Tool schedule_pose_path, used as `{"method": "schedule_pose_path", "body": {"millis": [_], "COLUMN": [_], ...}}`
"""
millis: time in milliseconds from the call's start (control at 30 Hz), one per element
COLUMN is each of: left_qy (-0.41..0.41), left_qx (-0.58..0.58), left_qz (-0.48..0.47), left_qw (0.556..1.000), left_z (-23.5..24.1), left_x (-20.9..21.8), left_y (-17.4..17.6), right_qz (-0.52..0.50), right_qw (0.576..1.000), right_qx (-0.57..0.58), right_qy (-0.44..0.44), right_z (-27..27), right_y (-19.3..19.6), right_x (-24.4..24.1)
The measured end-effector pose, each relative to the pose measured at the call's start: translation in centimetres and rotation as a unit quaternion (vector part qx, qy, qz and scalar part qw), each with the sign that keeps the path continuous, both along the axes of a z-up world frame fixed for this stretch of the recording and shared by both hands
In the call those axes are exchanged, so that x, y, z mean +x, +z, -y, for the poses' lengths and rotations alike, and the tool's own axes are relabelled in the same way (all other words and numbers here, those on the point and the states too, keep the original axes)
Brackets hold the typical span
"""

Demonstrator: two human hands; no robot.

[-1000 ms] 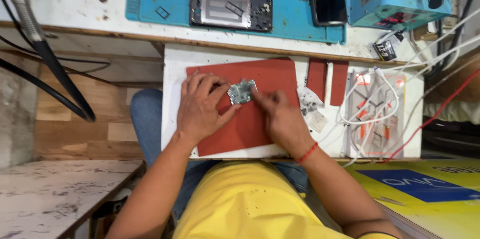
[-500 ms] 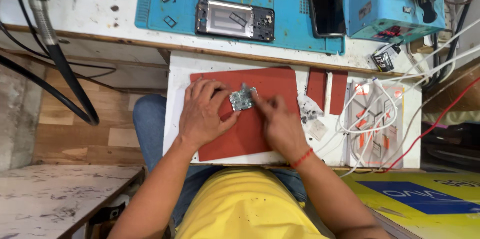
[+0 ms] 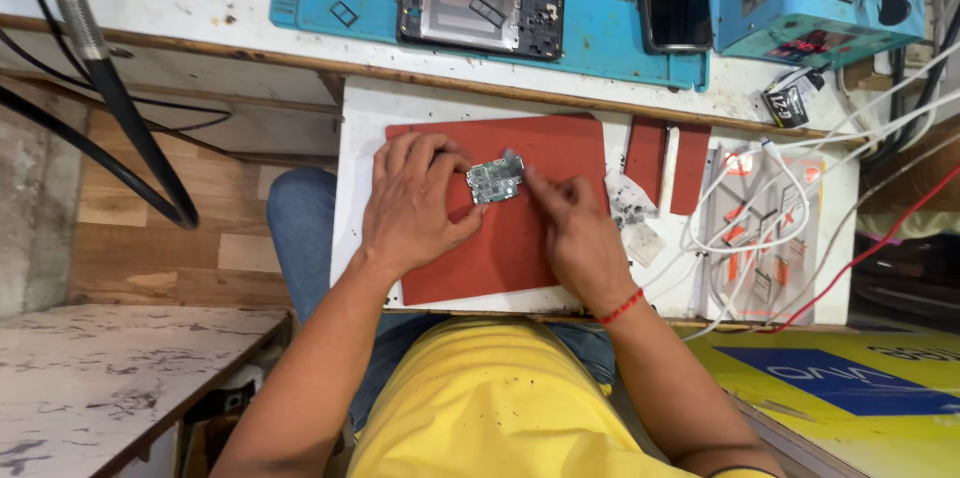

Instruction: The person works on a small circuit board placed on a red mat. They repeatedly scrape and clean the board's surface with a small tool, then use a purple pen-like tool to apply a substance to specific points on the board.

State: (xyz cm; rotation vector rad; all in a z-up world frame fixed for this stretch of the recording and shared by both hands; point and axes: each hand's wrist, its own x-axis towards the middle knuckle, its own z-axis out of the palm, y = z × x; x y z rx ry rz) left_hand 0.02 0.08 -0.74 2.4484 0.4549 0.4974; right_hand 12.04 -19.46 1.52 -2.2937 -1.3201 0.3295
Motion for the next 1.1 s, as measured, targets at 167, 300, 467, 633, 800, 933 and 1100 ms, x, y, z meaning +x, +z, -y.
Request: {"method": "schedule_pose_path", "body": {"millis": [167, 300, 467, 633, 800, 933, 1100], "left_qy": [-0.007, 0.009, 0.001, -0.006, 0.005, -0.001, 0.0], "left_qx": [0.007, 0.023, -0.007, -0.018, -0.001, -0.007, -0.015], "left_qz": [-0.056, -0.019, -0.022, -0.039, -0.021, -0.013, -0.025], "left_qw": [0.998, 1.0, 1.0, 0.999, 1.0, 1.0, 1.0], "left_z": [-0.1, 0.5, 0.1, -0.1, 0.2, -0.2, -0.1], "left_x": [0.4, 0.6, 0.1, 0.1, 0.1, 0.2, 0.0], "left_y": [0.4, 0.1, 0.0, 0.1, -0.3, -0.2, -0.5], "right_qz": [-0.03, 0.007, -0.004, -0.023, -0.009, 0.003, 0.016], "right_qw": [0.991, 1.0, 0.999, 0.994, 0.997, 0.996, 0.995], "right_qx": [-0.127, -0.03, -0.033, -0.111, -0.072, -0.086, -0.097], "right_qy": [0.04, 0.004, -0.029, 0.01, -0.003, -0.006, 0.028], "right_z": [-0.6, -0.7, -0.8, -1.0, -0.9, -1.3, -0.9], "right_y": [0.6, 0.5, -0.2, 0.3, 0.6, 0.2, -0.8], "right_x": [0.0, 0.3, -0.3, -0.3, 0.1, 0.5, 0.7]}}
